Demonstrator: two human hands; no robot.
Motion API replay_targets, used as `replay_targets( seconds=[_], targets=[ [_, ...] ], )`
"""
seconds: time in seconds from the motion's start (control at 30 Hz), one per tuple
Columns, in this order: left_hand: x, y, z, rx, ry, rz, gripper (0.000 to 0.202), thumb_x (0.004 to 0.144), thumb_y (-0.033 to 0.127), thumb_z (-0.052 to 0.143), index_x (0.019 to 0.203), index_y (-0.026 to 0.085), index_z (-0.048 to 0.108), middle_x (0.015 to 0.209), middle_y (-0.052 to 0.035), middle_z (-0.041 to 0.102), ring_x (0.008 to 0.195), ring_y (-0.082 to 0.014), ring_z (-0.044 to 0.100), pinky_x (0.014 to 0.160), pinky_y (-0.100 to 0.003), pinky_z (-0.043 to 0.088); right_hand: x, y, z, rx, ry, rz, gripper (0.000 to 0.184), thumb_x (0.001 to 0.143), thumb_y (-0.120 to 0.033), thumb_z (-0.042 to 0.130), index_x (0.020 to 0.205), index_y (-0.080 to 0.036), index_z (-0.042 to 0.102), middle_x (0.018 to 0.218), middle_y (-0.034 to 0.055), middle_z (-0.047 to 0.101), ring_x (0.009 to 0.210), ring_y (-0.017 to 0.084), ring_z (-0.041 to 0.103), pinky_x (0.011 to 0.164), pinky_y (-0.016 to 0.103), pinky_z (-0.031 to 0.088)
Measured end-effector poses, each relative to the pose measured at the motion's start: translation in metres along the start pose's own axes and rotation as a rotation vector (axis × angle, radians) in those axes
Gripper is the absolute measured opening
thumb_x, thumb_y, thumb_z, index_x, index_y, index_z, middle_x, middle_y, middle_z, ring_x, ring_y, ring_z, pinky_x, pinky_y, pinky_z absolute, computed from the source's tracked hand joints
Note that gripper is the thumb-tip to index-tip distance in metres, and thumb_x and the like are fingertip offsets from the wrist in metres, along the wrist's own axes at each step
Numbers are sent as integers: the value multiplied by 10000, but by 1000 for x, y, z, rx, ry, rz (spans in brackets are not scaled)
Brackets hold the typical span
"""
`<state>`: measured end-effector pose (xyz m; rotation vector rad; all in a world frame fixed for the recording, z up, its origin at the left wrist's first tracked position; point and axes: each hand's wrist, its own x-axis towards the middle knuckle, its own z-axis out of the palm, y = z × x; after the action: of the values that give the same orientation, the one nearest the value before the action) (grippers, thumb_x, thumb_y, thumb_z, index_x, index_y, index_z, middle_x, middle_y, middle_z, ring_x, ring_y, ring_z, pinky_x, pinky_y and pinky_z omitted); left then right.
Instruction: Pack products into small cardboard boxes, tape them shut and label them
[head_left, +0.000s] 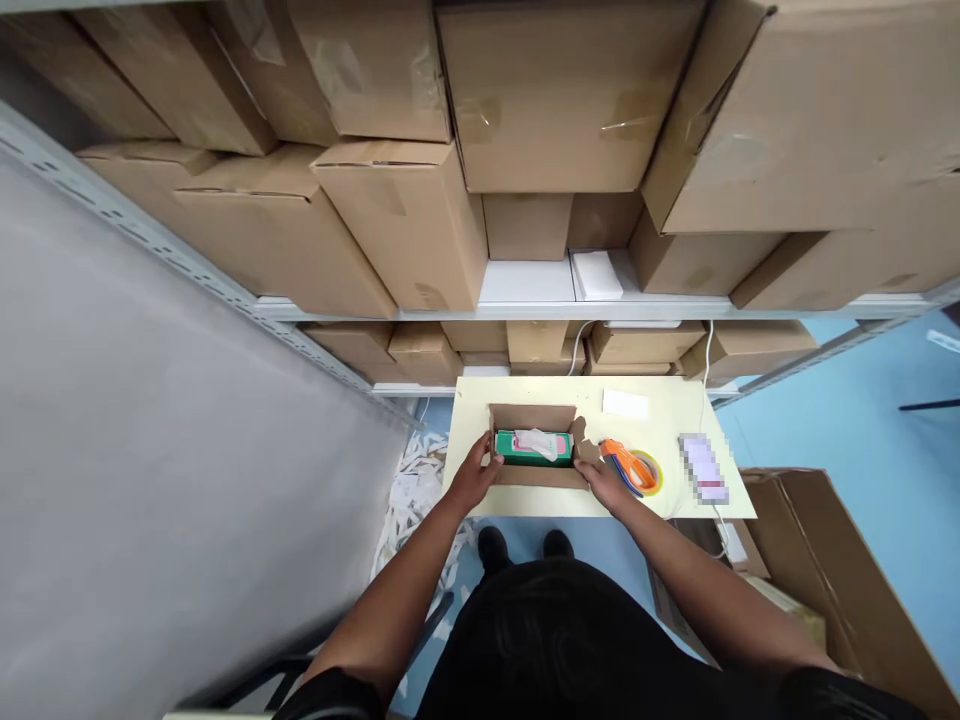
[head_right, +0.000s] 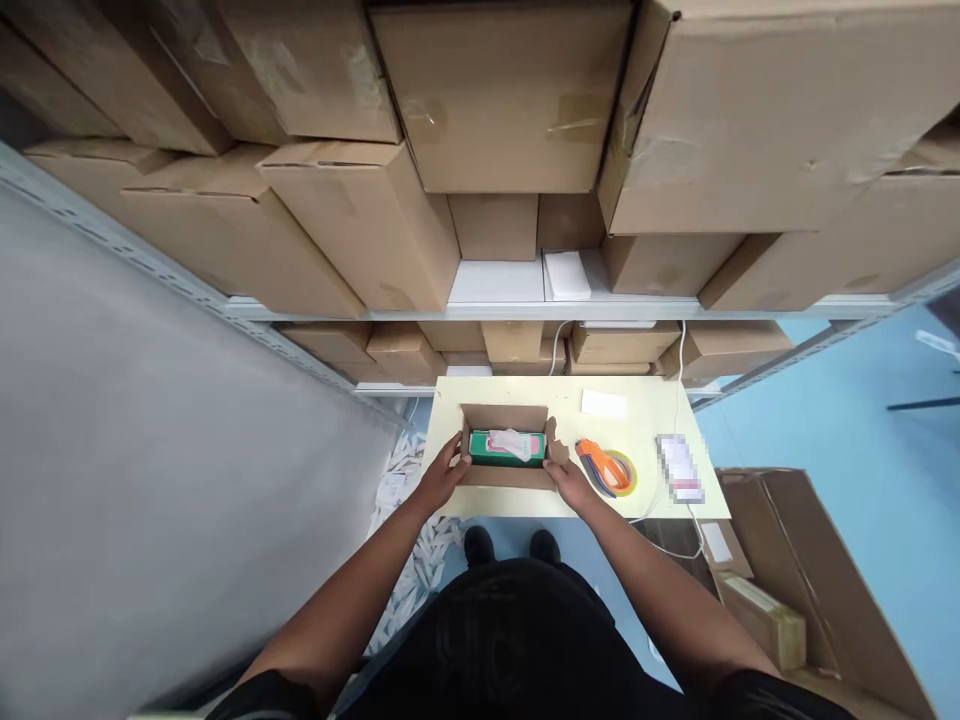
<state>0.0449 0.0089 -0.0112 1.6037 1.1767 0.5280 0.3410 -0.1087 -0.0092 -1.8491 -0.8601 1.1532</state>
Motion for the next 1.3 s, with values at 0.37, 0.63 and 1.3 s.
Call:
replay_targets(
  seconds=[0.37, 0.63, 1.3],
  targets=[
    [15, -17, -32, 273, -242, 389, 574, 1073, 435, 258, 1569, 181, 396, 1680, -88, 280, 1556, -216, 250, 1289, -415, 214, -23, -12, 6, 0, -86, -224, 501, 858, -399, 491, 1265, -236, 734, 1548, 70, 519, 1488, 274, 382, 1240, 482, 233],
    [16, -16, -35, 354, -259, 355, 527, 1055, 384, 339, 1543, 217, 442, 1668, -66, 314, 1537, -209, 302, 1278, -409, 261, -12, -15, -33, -400, -342, -379, 669, 744, -216, 641, 1408, -295, 628, 1616, 52, 413, 1485, 306, 399, 1209, 543, 296],
    [54, 37, -35, 265, 4, 100, 333, 941, 456, 545, 1161, 214, 608, 1090, -38, 634, 829, -146, 653, 791, -282, 523, 12, 2, 28, -245, 203, -197, 448, 814, -419, 639, 1197, -207, 541, 1062, 66, 615, 832, 219, 619, 821, 398, 541]
  ],
)
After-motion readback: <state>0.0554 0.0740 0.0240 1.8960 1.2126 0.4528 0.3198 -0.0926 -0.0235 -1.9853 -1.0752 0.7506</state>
